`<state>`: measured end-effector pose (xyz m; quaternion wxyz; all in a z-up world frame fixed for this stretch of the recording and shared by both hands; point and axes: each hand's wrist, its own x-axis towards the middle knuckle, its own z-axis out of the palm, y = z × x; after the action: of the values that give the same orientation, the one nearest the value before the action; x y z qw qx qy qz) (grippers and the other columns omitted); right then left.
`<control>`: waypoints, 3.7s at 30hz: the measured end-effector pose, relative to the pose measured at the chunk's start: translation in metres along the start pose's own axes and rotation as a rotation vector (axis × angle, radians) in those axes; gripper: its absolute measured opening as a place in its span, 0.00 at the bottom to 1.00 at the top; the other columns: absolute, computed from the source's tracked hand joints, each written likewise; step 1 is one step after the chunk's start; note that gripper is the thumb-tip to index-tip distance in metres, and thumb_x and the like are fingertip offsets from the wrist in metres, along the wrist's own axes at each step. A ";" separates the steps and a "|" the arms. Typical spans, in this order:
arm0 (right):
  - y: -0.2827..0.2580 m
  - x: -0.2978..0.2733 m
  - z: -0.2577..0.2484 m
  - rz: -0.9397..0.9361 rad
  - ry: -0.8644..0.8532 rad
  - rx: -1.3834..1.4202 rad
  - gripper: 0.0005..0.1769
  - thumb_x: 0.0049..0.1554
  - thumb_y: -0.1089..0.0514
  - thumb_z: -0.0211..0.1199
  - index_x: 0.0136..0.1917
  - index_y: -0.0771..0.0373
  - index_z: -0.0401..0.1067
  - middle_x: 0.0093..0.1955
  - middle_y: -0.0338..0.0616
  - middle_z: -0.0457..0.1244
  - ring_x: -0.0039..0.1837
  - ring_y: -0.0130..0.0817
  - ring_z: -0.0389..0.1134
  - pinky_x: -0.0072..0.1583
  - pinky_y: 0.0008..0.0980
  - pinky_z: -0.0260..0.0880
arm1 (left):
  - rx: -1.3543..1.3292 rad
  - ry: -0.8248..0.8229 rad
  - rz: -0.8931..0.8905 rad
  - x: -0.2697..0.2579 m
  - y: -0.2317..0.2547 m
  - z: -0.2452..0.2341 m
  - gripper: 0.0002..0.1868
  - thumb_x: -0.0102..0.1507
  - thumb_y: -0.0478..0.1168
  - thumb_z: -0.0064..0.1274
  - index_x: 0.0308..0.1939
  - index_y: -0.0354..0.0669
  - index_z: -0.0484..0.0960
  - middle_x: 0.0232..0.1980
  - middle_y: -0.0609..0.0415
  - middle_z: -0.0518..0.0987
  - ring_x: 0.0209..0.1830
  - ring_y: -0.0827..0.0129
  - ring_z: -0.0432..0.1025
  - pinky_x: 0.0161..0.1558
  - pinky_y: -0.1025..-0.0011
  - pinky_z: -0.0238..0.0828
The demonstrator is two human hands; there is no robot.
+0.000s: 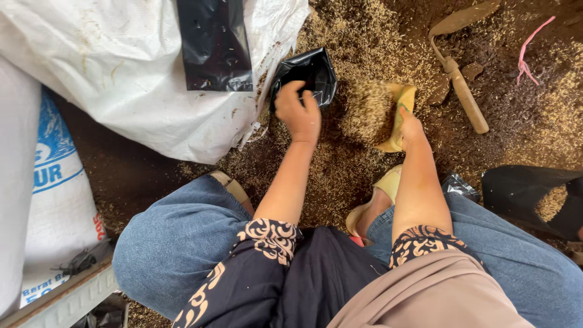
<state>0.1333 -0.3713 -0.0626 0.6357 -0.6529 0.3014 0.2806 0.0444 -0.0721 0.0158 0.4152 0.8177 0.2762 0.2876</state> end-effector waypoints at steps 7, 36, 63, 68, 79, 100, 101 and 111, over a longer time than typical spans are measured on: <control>-0.067 -0.052 0.009 -0.093 0.048 -0.075 0.44 0.63 0.41 0.52 0.81 0.70 0.46 0.83 0.57 0.45 0.83 0.46 0.49 0.79 0.43 0.50 | -0.092 -0.048 -0.917 0.024 -0.037 -0.021 0.44 0.58 0.52 0.66 0.70 0.44 0.57 0.71 0.45 0.56 0.73 0.49 0.51 0.65 0.43 0.53; -0.080 -0.145 0.196 -0.371 0.367 -0.461 0.54 0.48 0.36 0.68 0.78 0.55 0.45 0.73 0.53 0.46 0.68 0.46 0.56 0.65 0.53 0.66 | -0.083 -0.238 -0.116 -0.037 0.002 -0.037 0.20 0.54 0.41 0.61 0.47 0.39 0.74 0.50 0.42 0.72 0.45 0.52 0.72 0.46 0.57 0.72; -0.083 -0.141 0.009 -0.137 0.468 -1.022 0.45 0.57 0.66 0.55 0.82 0.43 0.45 0.81 0.52 0.46 0.78 0.59 0.48 0.73 0.56 0.53 | 0.327 -0.452 -1.099 -0.074 -0.111 -0.029 0.51 0.66 0.60 0.47 0.83 0.54 0.33 0.83 0.46 0.25 0.84 0.48 0.25 0.73 0.34 0.39; -0.023 -0.109 -0.012 -0.048 0.410 -0.771 0.45 0.60 0.71 0.48 0.85 0.47 0.40 0.72 0.60 0.54 0.58 0.46 0.65 0.57 0.43 0.72 | 0.333 -0.661 -1.123 -0.100 -0.098 0.012 0.55 0.64 0.70 0.45 0.82 0.63 0.28 0.84 0.45 0.20 0.82 0.37 0.18 0.75 0.36 0.43; 0.061 -0.049 0.017 -0.150 0.334 -0.492 0.44 0.56 0.72 0.46 0.83 0.58 0.40 0.77 0.59 0.53 0.70 0.52 0.63 0.66 0.47 0.65 | 0.218 -0.616 -0.895 -0.118 -0.088 0.113 0.54 0.65 0.73 0.43 0.83 0.53 0.34 0.83 0.36 0.22 0.81 0.30 0.22 0.76 0.38 0.38; 0.016 -0.034 0.047 -0.039 0.041 0.061 0.49 0.56 0.70 0.48 0.85 0.52 0.36 0.84 0.53 0.41 0.83 0.50 0.45 0.79 0.56 0.41 | 0.015 -0.525 0.050 -0.020 0.048 -0.017 0.09 0.70 0.42 0.51 0.51 0.51 0.83 0.50 0.54 0.82 0.52 0.62 0.76 0.58 0.59 0.74; 0.004 -0.036 0.045 -0.078 0.040 0.073 0.50 0.55 0.71 0.50 0.85 0.54 0.35 0.85 0.54 0.40 0.84 0.50 0.44 0.80 0.54 0.39 | 0.068 -0.479 0.120 -0.001 0.044 -0.020 0.06 0.71 0.41 0.52 0.48 0.52 0.83 0.46 0.56 0.83 0.50 0.65 0.77 0.58 0.62 0.73; -0.095 -0.099 0.083 -0.144 0.012 -0.158 0.49 0.57 0.63 0.52 0.84 0.51 0.32 0.86 0.48 0.38 0.84 0.46 0.43 0.78 0.57 0.41 | 0.581 -0.410 0.143 0.092 -0.040 -0.016 0.06 0.66 0.32 0.51 0.46 0.41 0.80 0.59 0.42 0.75 0.56 0.47 0.73 0.52 0.55 0.75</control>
<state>0.1410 -0.2838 0.0715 0.5989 -0.7227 0.2346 0.2530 0.0872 0.0197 0.0122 0.1909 0.9595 0.1997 0.0556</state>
